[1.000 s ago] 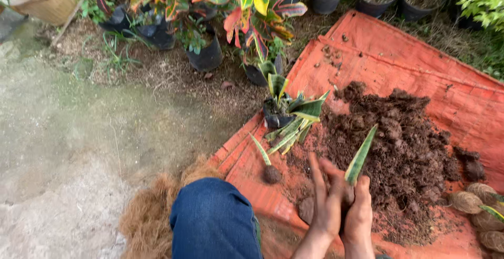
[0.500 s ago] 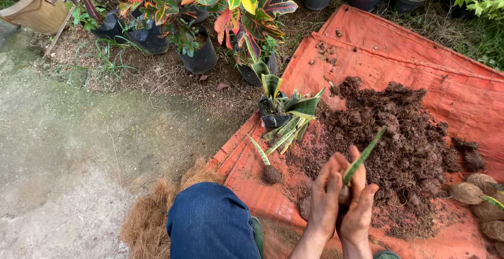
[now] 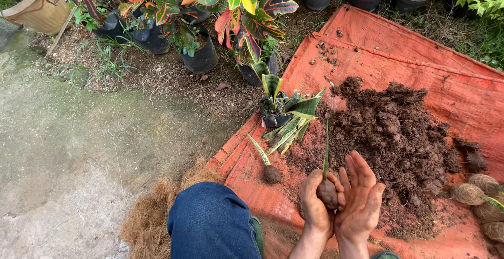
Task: The person sits on a tarp and forms small balls of soil. They then take snake plant cuttings and wrap the base of each cutting with the soil ball, pressing it firmly to secure it. The person handles the cuttings one at a time and places the finished units aside.
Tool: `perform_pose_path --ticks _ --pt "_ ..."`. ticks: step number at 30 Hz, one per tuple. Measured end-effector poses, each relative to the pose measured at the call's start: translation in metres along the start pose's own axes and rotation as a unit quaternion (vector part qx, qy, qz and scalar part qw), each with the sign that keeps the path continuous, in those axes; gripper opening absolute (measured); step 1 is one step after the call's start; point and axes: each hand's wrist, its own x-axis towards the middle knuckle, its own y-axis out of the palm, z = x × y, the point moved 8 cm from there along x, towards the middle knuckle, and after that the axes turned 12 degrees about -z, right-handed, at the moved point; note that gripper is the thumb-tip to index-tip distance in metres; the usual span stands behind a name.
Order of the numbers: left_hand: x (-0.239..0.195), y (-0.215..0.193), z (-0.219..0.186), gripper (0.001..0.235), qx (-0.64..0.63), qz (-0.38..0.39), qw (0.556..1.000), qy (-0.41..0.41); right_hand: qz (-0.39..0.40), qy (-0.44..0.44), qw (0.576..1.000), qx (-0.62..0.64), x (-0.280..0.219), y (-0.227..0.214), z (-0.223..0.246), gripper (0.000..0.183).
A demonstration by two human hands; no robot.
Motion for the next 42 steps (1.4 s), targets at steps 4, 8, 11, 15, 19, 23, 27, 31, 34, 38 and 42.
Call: perform_pose_path --ticks 4,8,11,15,19,23,27,31,34,38,42 --pt "-0.008 0.016 -0.013 0.012 0.056 0.060 0.995 0.049 -0.008 0.013 1.000 0.014 0.003 -0.004 -0.005 0.082" --pt "-0.010 0.024 -0.013 0.018 0.038 0.110 0.991 0.058 0.000 0.011 1.000 0.028 0.008 -0.010 -0.013 0.076" --pt "-0.003 0.011 -0.008 0.017 0.051 0.053 0.996 0.054 -0.010 0.046 0.999 0.016 0.009 -0.014 -0.028 0.068" --pt "0.004 0.012 -0.010 0.023 0.064 0.050 0.993 0.088 -0.050 0.110 0.990 0.072 0.006 -0.013 -0.039 0.058" --pt "0.008 -0.004 0.001 0.024 0.102 0.024 0.994 0.037 -0.056 0.103 0.992 0.039 0.003 -0.010 -0.031 0.052" --pt "0.013 -0.011 -0.001 0.024 0.067 0.038 0.995 0.065 -0.038 0.112 0.993 0.006 0.001 -0.004 -0.026 0.049" --pt "0.016 -0.003 -0.005 0.024 0.101 0.076 0.983 0.135 -0.049 0.163 0.984 -0.050 -0.001 -0.005 -0.037 0.049" --pt "0.017 0.003 -0.011 0.060 0.205 0.038 0.964 0.168 -0.047 0.194 0.977 -0.073 -0.003 -0.007 -0.048 0.053" --pt "0.015 0.010 -0.019 0.084 0.292 0.019 0.936 0.197 -0.058 0.223 0.970 -0.082 -0.003 -0.012 -0.060 0.055" --pt "0.015 0.007 -0.018 0.086 0.512 -0.051 0.824 0.238 -0.092 0.232 0.968 -0.013 0.001 -0.029 -0.073 0.057" --pt "0.013 0.006 -0.012 0.084 0.406 -0.013 0.882 0.237 -0.074 0.120 0.988 0.055 0.012 -0.034 -0.061 0.042"
